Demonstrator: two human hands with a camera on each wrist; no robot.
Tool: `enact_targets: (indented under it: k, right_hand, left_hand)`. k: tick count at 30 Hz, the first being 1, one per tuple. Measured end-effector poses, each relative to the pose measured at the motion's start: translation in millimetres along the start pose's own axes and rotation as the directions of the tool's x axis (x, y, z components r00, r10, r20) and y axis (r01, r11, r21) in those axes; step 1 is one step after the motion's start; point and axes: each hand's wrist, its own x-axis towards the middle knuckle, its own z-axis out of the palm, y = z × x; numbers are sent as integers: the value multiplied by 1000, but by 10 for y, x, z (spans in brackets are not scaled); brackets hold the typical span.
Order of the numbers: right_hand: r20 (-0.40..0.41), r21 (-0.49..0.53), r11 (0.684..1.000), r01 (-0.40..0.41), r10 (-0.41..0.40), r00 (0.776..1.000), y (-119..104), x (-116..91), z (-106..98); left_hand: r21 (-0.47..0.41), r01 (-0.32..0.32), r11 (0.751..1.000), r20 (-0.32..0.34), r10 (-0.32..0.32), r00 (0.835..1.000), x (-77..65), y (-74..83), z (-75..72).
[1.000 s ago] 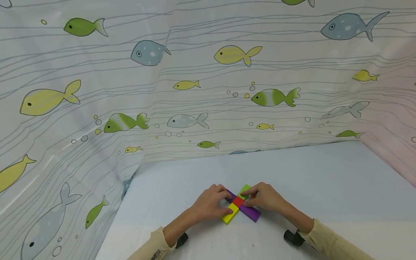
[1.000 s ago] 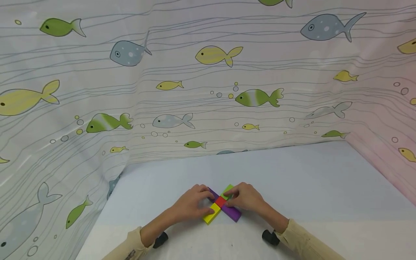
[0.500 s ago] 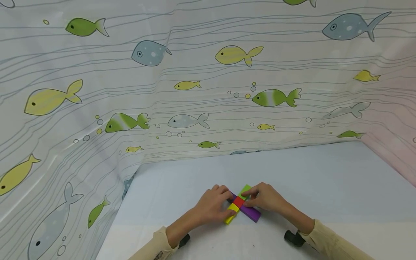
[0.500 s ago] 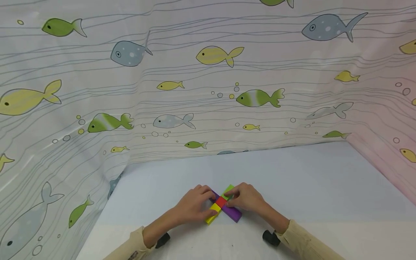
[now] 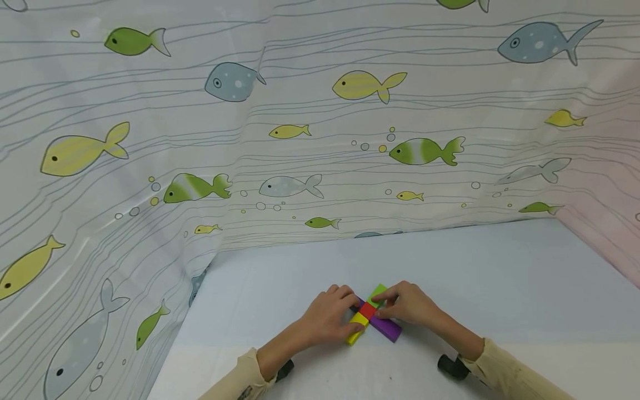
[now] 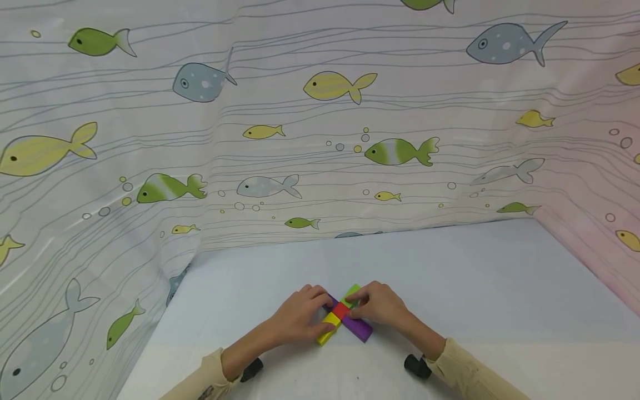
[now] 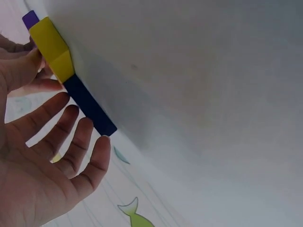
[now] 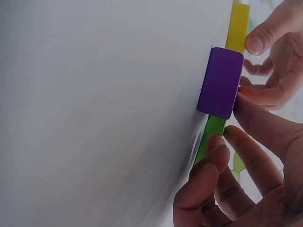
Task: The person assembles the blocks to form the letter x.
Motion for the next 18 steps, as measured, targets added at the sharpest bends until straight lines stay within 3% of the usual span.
enact_targets:
  k: [5,12,18]
  right_hand:
    - [13,9,1000,21,-21,1000,37,14,-13]
    - [7,-14,991,134,-134,991,116,46,-160]
    - [-15,-137,981,138,-141,990,175,-2,-419]
  left_hand:
    - [-14,5,1000,6,-5,1000,7,-18,-1]
    - [-35,79,996,-11,-80,997,-17,-114,-84]
    - [117,92,989,-99,-81,992,-159,-373,-195]
